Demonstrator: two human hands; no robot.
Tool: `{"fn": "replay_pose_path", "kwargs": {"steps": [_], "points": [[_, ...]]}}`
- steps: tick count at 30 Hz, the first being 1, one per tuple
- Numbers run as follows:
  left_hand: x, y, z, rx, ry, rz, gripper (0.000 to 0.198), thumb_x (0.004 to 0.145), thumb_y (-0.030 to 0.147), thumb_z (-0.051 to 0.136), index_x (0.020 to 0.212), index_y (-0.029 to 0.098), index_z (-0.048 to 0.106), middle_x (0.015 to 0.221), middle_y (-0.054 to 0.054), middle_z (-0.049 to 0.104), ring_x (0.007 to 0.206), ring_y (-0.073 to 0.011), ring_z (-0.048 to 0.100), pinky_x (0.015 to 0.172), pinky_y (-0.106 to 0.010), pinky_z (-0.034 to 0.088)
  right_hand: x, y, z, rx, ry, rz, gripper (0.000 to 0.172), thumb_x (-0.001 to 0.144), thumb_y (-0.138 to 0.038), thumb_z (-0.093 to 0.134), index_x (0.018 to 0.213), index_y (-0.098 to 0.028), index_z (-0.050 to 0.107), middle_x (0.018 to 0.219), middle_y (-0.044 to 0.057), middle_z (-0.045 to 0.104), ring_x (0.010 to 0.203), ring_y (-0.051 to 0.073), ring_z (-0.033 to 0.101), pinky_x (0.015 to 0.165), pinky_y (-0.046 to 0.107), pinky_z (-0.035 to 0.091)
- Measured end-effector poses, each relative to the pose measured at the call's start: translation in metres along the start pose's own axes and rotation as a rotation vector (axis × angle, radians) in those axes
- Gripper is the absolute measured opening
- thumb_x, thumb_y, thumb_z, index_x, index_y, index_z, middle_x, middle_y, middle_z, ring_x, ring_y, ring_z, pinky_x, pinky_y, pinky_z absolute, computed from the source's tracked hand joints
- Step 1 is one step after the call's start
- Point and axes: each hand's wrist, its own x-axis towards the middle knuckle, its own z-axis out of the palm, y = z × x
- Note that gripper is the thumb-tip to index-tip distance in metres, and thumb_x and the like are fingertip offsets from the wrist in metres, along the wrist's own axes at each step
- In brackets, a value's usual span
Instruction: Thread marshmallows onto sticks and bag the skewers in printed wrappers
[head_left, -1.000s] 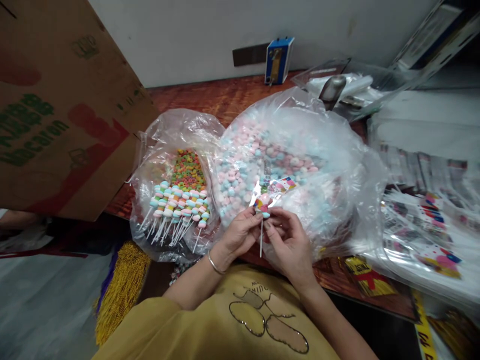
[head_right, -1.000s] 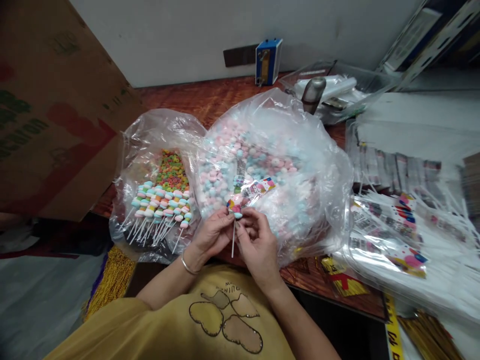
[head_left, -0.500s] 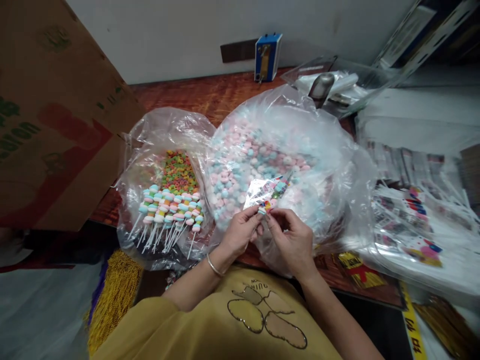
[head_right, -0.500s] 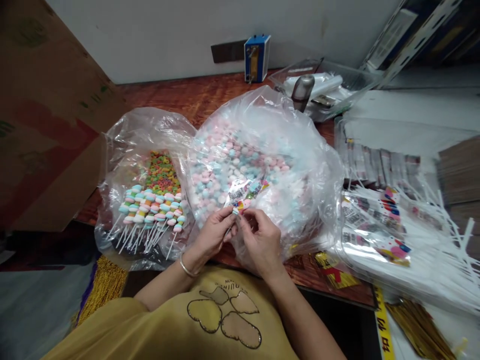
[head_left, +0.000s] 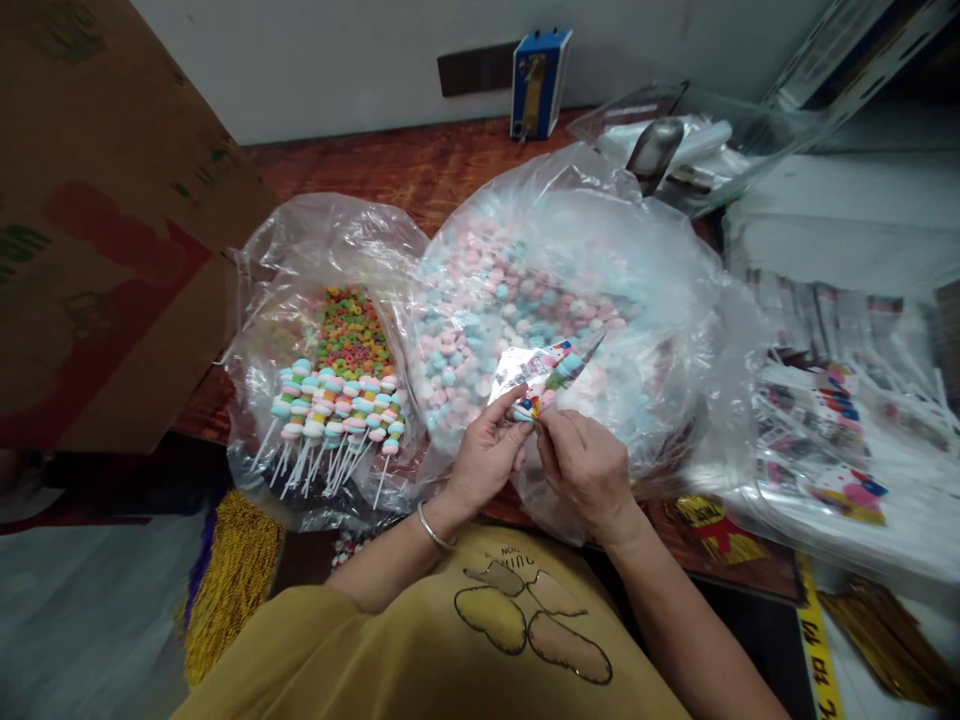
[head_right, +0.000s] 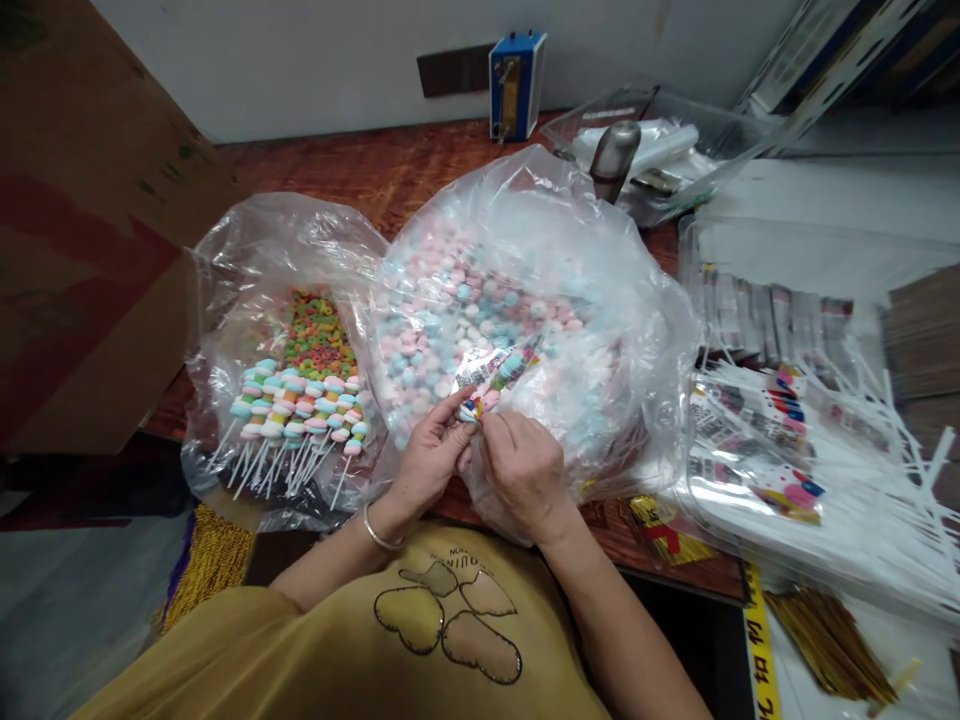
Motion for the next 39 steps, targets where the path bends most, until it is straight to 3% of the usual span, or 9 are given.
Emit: {"fn": "replay_pose_path", "kwargs": {"steps": [7, 12, 16, 20, 25, 30, 33, 39], "points": [[0.000, -0.003, 0.002, -0.059, 0.053, 0.028, 0.049, 0.082, 0.043, 0.080, 0.124, 0.017, 0.072, 0.057, 0.007, 0.051, 0.045, -0.0041, 0.042, 0.045, -0.018, 0.030, -0.003, 0.001, 0.003, 0.099, 0.030, -0.066, 0.016, 0.101, -0.018, 0.051, 0.100, -0.020, 0.066, 0.079, 0.007, 0.068, 0.073, 0.021, 0.061, 0.068, 0.034, 0.045], [-0.002, 0.016, 0.001, -0.262, -0.078, -0.201, 0.065, 0.072, 0.043, 0.088, 0.129, 0.018, 0.070, 0.066, 0.003, 0.061, 0.050, -0.0064, 0.052, 0.038, -0.015, 0.024, -0.006, 0.005, 0.002, 0.506, 0.066, 0.174, 0.015, 0.102, -0.022, 0.050, 0.111, -0.024, 0.062, 0.094, 0.004, 0.069, 0.083, 0.019, 0.067, 0.074, 0.032, 0.054], [-0.002, 0.023, 0.003, -0.391, -0.088, -0.268, 0.057, 0.068, 0.041, 0.092, 0.116, 0.015, 0.074, 0.074, 0.000, 0.066, 0.052, -0.0050, 0.052, 0.035, -0.014, 0.022, -0.013, 0.000, 0.006, 0.666, 0.084, 0.348, 0.012, 0.102, -0.025, 0.054, 0.111, -0.025, 0.063, 0.092, 0.001, 0.068, 0.077, 0.017, 0.067, 0.072, 0.031, 0.056], [-0.001, 0.015, 0.003, -0.309, -0.021, -0.159, 0.059, 0.067, 0.037, 0.093, 0.118, 0.016, 0.073, 0.075, 0.001, 0.067, 0.054, -0.0060, 0.055, 0.042, -0.016, 0.039, -0.016, -0.008, 0.008, 0.461, 0.190, 0.369, 0.021, 0.099, -0.026, 0.059, 0.120, -0.025, 0.062, 0.099, 0.005, 0.072, 0.082, 0.020, 0.070, 0.074, 0.034, 0.058], [-0.003, 0.006, 0.000, -0.161, -0.020, -0.092, 0.065, 0.073, 0.041, 0.088, 0.130, 0.017, 0.069, 0.064, 0.005, 0.060, 0.048, -0.0047, 0.050, 0.043, -0.016, 0.039, -0.014, -0.006, 0.007, 0.204, 0.170, 0.116, 0.031, 0.101, -0.016, 0.054, 0.129, -0.024, 0.060, 0.110, 0.011, 0.076, 0.098, 0.025, 0.073, 0.085, 0.038, 0.058], [-0.004, 0.005, 0.000, -0.107, 0.046, -0.030, 0.062, 0.072, 0.039, 0.089, 0.128, 0.018, 0.070, 0.077, 0.004, 0.059, 0.055, -0.0055, 0.055, 0.045, -0.017, 0.045, -0.010, -0.001, 0.008, -0.022, 0.102, 0.022, 0.017, 0.101, -0.019, 0.054, 0.113, -0.018, 0.066, 0.091, 0.011, 0.076, 0.076, 0.022, 0.069, 0.069, 0.035, 0.049], [-0.005, 0.006, 0.002, -0.095, 0.095, -0.016, 0.059, 0.072, 0.035, 0.089, 0.125, 0.018, 0.071, 0.081, 0.004, 0.058, 0.056, -0.0052, 0.055, 0.049, -0.018, 0.049, -0.006, -0.001, 0.009, -0.021, 0.058, 0.040, 0.014, 0.101, -0.021, 0.053, 0.103, -0.019, 0.066, 0.079, 0.008, 0.070, 0.067, 0.021, 0.061, 0.064, 0.035, 0.042], [-0.005, 0.005, 0.004, -0.137, 0.173, -0.003, 0.056, 0.072, 0.038, 0.089, 0.122, 0.019, 0.070, 0.086, 0.004, 0.059, 0.055, -0.0037, 0.055, 0.049, -0.018, 0.046, -0.003, -0.005, 0.015, 0.081, 0.069, -0.014, 0.011, 0.099, -0.019, 0.052, 0.102, -0.021, 0.062, 0.073, 0.004, 0.064, 0.067, 0.021, 0.057, 0.063, 0.034, 0.041]]}}
